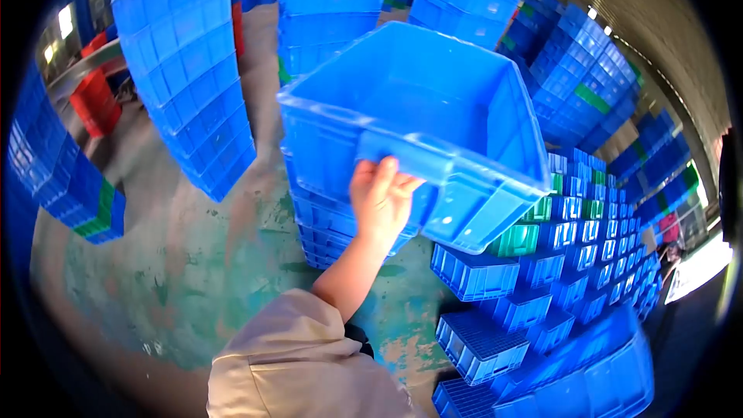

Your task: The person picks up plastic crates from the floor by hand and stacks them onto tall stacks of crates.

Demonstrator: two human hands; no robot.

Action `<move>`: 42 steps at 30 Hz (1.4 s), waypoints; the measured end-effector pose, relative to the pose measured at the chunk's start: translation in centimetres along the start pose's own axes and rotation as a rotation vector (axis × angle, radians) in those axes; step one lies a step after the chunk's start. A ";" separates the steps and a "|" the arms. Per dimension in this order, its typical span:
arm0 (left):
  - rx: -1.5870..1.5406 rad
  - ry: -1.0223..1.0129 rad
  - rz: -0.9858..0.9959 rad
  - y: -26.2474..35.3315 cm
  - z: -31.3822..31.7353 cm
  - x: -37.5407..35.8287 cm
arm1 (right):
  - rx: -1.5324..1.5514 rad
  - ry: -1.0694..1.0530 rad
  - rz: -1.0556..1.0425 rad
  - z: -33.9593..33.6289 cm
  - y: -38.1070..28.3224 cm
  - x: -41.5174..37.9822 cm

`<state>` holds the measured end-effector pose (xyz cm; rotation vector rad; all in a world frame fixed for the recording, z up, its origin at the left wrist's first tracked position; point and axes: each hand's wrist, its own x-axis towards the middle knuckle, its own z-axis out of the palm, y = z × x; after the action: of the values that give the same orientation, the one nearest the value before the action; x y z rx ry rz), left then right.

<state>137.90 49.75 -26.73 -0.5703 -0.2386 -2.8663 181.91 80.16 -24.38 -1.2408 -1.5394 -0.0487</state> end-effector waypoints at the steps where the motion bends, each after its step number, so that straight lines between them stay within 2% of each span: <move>1: -0.045 0.055 0.011 -0.7 -0.9 1.2 | 0.047 -0.020 -0.047 0.9 -2.3 1.2; 4: -0.001 0.036 0.034 -1.8 -4.8 4.0 | 0.355 -0.063 -0.227 3.7 -10.3 3.1; 6: 0.035 0.057 0.077 -1.5 -5.0 4.8 | 0.290 -0.142 -0.363 7.3 -9.7 7.3; 9: 0.077 0.077 0.102 0.0 -5.9 6.4 | 0.395 -0.169 -0.482 8.5 -18.8 6.9; 12: 0.032 0.088 0.008 1.7 -6.8 7.9 | 0.488 -0.200 -0.677 10.3 -27.2 6.6; 14: 0.004 0.082 -0.061 2.0 -6.9 7.9 | 0.548 -0.215 -0.873 11.7 -33.3 5.4; 16: -0.043 0.131 -0.123 1.8 -6.2 7.3 | 0.592 -0.299 -0.959 12.0 -39.7 2.4; 18: -0.077 0.145 -0.169 1.0 -6.2 6.5 | 0.761 -0.534 -1.069 11.6 -45.6 -1.0; 20: -0.172 0.042 -0.212 0.0 -7.3 6.0 | 0.711 -0.589 -1.296 9.8 -50.2 -2.1; 21: -0.136 0.074 -0.247 0.1 -6.6 5.8 | 0.652 -0.576 -1.365 8.4 -52.4 -4.6; 23: -0.096 0.117 -0.331 -0.5 -6.2 5.3 | 0.666 -0.537 -1.356 8.2 -54.7 -6.8; 24: -0.077 0.056 -0.304 -2.5 -8.1 4.9 | 0.682 -0.512 -1.388 7.8 -55.7 -8.2; 25: -0.078 0.058 -0.328 -2.0 -7.9 5.0 | 0.612 -0.430 -1.435 7.6 -56.3 -9.7; 27: -0.078 0.056 -0.359 -1.4 -7.7 4.9 | 0.629 -0.396 -1.470 8.2 -56.7 -10.1; 34: -0.087 -0.045 -0.275 -0.1 -8.8 6.1 | 0.680 -0.288 -1.564 9.8 -60.2 -12.2; 35: -0.100 -0.036 -0.274 0.1 -8.6 6.3 | 0.697 -0.220 -1.600 10.5 -60.6 -12.3; 36: -0.113 -0.028 -0.274 0.4 -8.4 6.6 | 0.678 -0.280 -1.583 10.9 -60.6 -12.6; 38: -0.087 -0.069 -0.260 0.6 -9.1 6.9 | 0.698 -0.155 -1.603 10.7 -60.8 -13.4; 42: -0.180 -0.058 -0.291 1.2 -9.2 6.6 | 0.582 -0.065 -1.558 10.0 -60.1 -14.7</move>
<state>128.87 45.62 -32.38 -0.7049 -0.0763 -3.1783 130.38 49.47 -6.16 0.5845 -2.0114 -0.5166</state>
